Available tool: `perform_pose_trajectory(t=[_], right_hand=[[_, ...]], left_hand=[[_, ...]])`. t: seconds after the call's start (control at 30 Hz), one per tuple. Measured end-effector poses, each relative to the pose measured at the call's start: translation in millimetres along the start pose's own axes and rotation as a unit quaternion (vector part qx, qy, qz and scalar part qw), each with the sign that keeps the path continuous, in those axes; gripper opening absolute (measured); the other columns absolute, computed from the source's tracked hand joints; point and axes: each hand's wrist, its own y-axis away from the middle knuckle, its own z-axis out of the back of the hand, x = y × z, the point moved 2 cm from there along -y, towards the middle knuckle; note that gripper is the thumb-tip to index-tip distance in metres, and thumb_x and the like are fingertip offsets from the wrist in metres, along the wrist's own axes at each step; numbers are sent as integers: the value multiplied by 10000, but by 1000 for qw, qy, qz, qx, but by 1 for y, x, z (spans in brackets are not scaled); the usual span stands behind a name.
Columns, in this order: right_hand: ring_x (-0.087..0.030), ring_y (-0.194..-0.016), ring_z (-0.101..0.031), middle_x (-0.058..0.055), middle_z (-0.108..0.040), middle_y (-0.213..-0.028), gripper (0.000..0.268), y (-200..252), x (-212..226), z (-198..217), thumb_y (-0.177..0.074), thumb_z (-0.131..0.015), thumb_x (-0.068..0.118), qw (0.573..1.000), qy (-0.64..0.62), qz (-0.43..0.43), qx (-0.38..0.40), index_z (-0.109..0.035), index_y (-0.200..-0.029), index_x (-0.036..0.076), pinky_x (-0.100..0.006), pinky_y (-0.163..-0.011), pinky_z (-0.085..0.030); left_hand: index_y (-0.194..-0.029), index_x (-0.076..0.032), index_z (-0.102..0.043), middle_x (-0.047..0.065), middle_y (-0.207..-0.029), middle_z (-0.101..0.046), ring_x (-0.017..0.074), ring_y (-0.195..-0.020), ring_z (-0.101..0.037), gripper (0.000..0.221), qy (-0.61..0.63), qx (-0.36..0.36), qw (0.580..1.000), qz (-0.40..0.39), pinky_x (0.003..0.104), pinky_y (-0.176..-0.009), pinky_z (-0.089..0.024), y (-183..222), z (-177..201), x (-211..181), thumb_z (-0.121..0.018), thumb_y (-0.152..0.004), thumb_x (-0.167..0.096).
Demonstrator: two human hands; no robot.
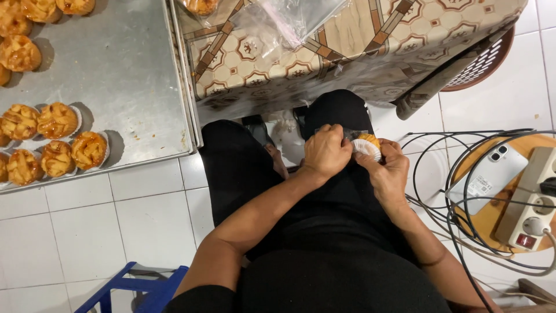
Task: The person picks up individual tarts from a metal tray by hand and places each into a small clear plastic bag before setting them aside on a table.
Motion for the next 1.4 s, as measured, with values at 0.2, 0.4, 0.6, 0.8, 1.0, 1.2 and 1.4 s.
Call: perform_pose_trajectory(t=[0.2, 0.4, 0.6, 0.8, 1.0, 1.2, 1.4], right_hand=[[-357, -1041, -632, -222, -599, -995, 266, -8, 0, 2, -722, -887, 56, 999, 23, 6, 37, -723, -884, -78, -426, -931, -477], [-331, -1066, -614, -208, -607, -965, 243, -11, -10, 0, -711, -868, 40, 998, 7, -9, 56, -742, -888, -68, -418, -952, -461], [-337, -1043, -600, -226, -605, -986, 276, -23, 13, 4, -705, -871, 20, 998, -36, 25, 36, -720, -909, -91, -426, -954, -466], [-279, -999, -520, -189, -541, -1106, 239, -105, 99, -1, -945, -807, 62, 963, 59, 257, -62, -652, -1067, -72, -386, -864, -468], [-389, -1074, -501, -253, -446, -1162, 272, -204, 109, -49, -835, -712, -124, 817, 260, 503, -107, -489, -991, -132, -534, -861, -479], [-423, -1212, -382, -238, -363, -1251, 468, -195, 124, -78, -1000, -711, 298, 842, 397, 365, -5, -491, -1207, -59, -660, -1032, -296], [-434, -1235, -388, -290, -307, -1327, 545, -187, 133, -68, -1020, -726, 134, 883, 349, 305, 74, -378, -1409, -23, -658, -1016, -428]], left_hand=[[-771, -90, -604, 109, -750, -648, 413, -772, -718, 229, 29, 42, 998, 21, 522, -714, -586, -2, 5, -1, -565, -837, -306], [-767, -110, -609, 111, -734, -633, 395, -762, -718, 215, 26, 14, 1000, -6, 510, -698, -585, 4, 5, 1, -567, -850, -303], [-731, -102, -601, 114, -685, -622, 398, -718, -708, 203, 42, -3, 999, -18, 499, -648, -576, 3, 13, 3, -599, -831, -279], [-682, -82, -618, 44, -602, -574, 206, -579, -592, 143, 286, 1, 957, -54, 321, -518, -458, 7, 73, 2, -610, -825, -75], [-654, -125, -562, -35, -575, -531, 33, -479, -451, 265, 543, 58, 834, 72, 192, -421, -379, 14, 156, -4, -568, -914, -75], [-645, -111, -548, 2, -609, -499, 74, -469, -416, 331, 698, 122, 704, 52, 208, -398, -336, 13, 206, -8, -654, -943, -208], [-734, -52, -682, 47, -644, -621, 99, -452, -492, 224, 755, 138, 641, 13, 213, -395, -396, 12, 210, -4, -719, -919, -174]])
